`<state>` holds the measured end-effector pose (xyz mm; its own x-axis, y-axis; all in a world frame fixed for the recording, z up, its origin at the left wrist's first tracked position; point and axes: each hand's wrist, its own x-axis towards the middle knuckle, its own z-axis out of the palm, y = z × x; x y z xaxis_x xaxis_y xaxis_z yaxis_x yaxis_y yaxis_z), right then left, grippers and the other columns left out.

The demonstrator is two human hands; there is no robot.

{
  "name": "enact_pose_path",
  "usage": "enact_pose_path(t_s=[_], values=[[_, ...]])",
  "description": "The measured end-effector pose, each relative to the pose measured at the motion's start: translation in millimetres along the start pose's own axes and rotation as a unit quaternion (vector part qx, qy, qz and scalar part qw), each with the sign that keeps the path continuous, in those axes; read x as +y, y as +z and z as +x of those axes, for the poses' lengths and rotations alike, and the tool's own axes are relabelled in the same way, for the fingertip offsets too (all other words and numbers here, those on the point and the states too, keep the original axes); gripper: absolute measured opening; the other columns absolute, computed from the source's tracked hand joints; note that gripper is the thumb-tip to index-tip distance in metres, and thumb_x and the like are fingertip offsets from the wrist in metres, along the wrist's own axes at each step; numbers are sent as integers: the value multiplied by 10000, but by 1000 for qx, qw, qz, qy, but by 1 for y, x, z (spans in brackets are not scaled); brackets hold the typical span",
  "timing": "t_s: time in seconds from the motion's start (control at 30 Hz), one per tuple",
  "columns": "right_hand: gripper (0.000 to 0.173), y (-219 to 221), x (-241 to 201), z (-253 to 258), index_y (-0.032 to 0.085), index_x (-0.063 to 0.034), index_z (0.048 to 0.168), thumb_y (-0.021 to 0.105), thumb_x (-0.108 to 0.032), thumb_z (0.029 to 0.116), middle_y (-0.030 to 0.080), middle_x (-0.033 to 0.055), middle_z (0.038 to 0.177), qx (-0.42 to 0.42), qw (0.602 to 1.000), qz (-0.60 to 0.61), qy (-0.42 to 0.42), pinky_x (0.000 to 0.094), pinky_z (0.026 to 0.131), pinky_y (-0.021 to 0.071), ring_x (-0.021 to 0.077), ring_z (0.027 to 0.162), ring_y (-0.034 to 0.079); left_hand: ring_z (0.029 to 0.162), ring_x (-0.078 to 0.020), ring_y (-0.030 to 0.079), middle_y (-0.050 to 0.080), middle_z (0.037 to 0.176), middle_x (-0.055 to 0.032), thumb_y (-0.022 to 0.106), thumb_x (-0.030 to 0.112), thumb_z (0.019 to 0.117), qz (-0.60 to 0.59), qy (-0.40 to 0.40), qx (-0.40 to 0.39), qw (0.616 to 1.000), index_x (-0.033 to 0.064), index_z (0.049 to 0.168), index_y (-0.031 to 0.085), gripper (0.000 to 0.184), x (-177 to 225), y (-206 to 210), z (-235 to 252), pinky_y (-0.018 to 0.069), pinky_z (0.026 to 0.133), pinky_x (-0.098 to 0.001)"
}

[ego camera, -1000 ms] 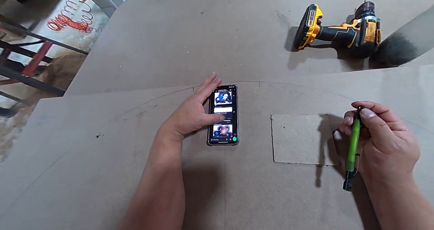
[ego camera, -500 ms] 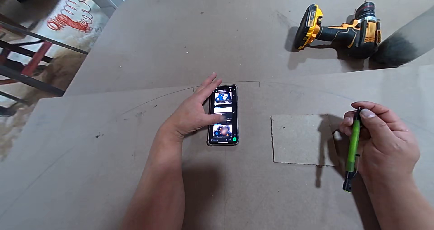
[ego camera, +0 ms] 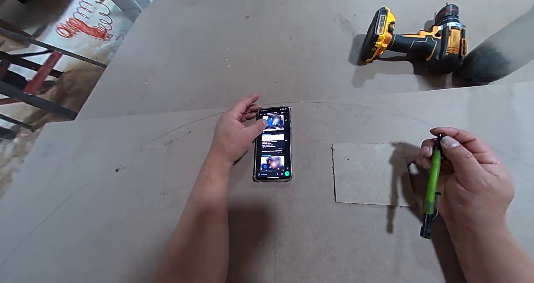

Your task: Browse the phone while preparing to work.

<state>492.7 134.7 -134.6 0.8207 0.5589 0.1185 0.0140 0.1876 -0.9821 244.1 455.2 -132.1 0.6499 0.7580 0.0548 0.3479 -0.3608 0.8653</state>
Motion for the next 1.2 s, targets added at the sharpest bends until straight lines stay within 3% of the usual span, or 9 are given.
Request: enact_pose_path(t_s=[0.07, 0.13, 0.67, 0.8, 1.07, 1.2], values=[[237, -1, 1, -1, 661, -104, 1185, 464, -172, 1073, 660, -20, 860, -5, 1000, 0, -3, 219, 644, 574, 75, 698, 635, 1261, -130, 607, 542, 1508, -3, 727, 181, 896, 29, 13, -3, 999, 175, 1470, 564, 598, -2, 2, 0, 530, 1053, -356], [235, -1, 1, -1, 660, -109, 1185, 462, -170, 1073, 660, -25, 859, -4, 1000, -1, -3, 213, 643, 572, 70, 697, 634, 1272, -133, 599, 520, 1530, -6, 728, 173, 895, 30, 17, -4, 999, 166, 1465, 567, 593, -1, 2, 0, 523, 1059, -356], [235, 1, -1, -1, 663, -100, 1179, 461, -160, 1075, 662, -15, 851, -2, 1000, 8, -1, 214, 627, 575, 79, 687, 637, 1263, -134, 607, 532, 1517, 24, 712, 154, 912, 6, 13, -5, 1000, 183, 1453, 581, 557, -2, 1, -1, 540, 1043, -345], [238, 1, 0, -1, 663, -102, 1184, 461, -165, 1076, 658, -11, 858, -3, 1000, 7, 4, 218, 618, 570, 80, 686, 631, 1248, -156, 623, 543, 1504, -7, 670, 135, 943, -19, 15, -8, 1000, 163, 1463, 570, 530, -1, 1, -1, 554, 1033, -360], [233, 0, 0, -1, 667, -104, 1178, 472, -168, 1068, 664, -19, 858, -1, 1000, -4, -1, 216, 646, 576, 75, 702, 638, 1231, -135, 623, 569, 1464, -15, 757, 311, 927, 64, -25, 51, 996, 144, 1380, 629, 499, 10, 18, 0, 553, 1023, -363], [234, 1, 1, -1, 670, -98, 1176, 471, -159, 1069, 661, -12, 853, 0, 1000, 5, -1, 217, 648, 575, 77, 699, 637, 1238, -126, 613, 557, 1476, 13, 766, 242, 915, 77, -40, 54, 995, 166, 1366, 640, 474, 13, 21, 0, 548, 1021, -359]])
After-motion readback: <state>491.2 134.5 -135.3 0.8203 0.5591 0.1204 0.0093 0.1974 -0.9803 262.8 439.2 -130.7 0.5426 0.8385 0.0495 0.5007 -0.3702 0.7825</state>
